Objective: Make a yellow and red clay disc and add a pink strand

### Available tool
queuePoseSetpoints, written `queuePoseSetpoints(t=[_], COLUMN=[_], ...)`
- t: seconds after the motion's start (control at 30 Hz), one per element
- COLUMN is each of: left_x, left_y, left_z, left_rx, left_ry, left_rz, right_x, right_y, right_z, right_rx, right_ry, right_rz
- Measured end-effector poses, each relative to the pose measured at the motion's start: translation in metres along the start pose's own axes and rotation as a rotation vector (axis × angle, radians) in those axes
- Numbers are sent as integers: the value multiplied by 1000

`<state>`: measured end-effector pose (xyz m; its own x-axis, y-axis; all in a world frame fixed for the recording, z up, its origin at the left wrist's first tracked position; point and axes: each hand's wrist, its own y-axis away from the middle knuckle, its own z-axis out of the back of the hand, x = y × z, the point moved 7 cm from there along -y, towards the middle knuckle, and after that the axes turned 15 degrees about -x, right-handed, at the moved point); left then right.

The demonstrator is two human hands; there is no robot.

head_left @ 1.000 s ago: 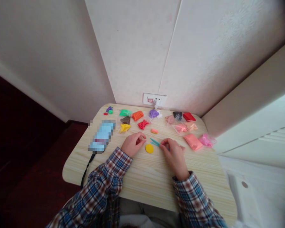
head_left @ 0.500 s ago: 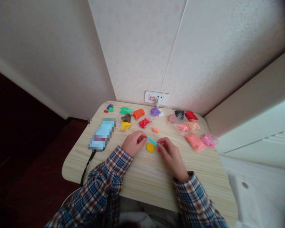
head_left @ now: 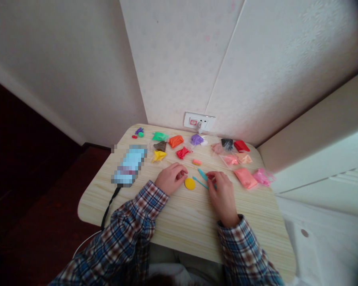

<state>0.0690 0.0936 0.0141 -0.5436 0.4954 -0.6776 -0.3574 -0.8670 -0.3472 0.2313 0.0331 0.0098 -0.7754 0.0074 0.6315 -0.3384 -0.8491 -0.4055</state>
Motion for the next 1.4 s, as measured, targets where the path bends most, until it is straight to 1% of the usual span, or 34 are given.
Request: queuePoseSetpoints(t=[0.13, 0.23, 0.33, 0.5, 0.6, 0.67, 0.83, 0.9, 1.03, 1.17, 1.4], left_x=[-1, -3, -4, -19, -28, -32, -30, -28, -27, -31, -36], left_y=[1, 2, 5, 24, 38, 46, 53, 53, 54, 56, 59], left_z=[8, 17, 23, 23, 13, 7, -3, -4, -5, -8, -18], left_rx=[-56, -94, -97, -115, -33, 20, 129, 147, 141, 153, 220], left_ry=[-35, -48, -56, -158, -219, -260, -348, -375, -399, -410, -494], left_rz=[-67, -131, -194, -416, -488, -510, -507, -507, -530, -578, -675], right_x=[1, 7, 9, 6, 5, 4, 5, 6, 6, 6, 4], right_y=[1, 4, 5, 4, 3, 3, 4, 4, 3, 3, 3], right_z=[6, 6, 3, 3, 4, 3, 0, -1, -1, -1, -2], right_rx=[-35, 1, 35, 11, -5, 0, 27, 38, 47, 44, 22], right_ry=[110, 149, 181, 238, 257, 257, 237, 224, 208, 195, 169], right_rz=[30, 65, 75, 49, 31, 26, 15, 12, 4, 5, 21])
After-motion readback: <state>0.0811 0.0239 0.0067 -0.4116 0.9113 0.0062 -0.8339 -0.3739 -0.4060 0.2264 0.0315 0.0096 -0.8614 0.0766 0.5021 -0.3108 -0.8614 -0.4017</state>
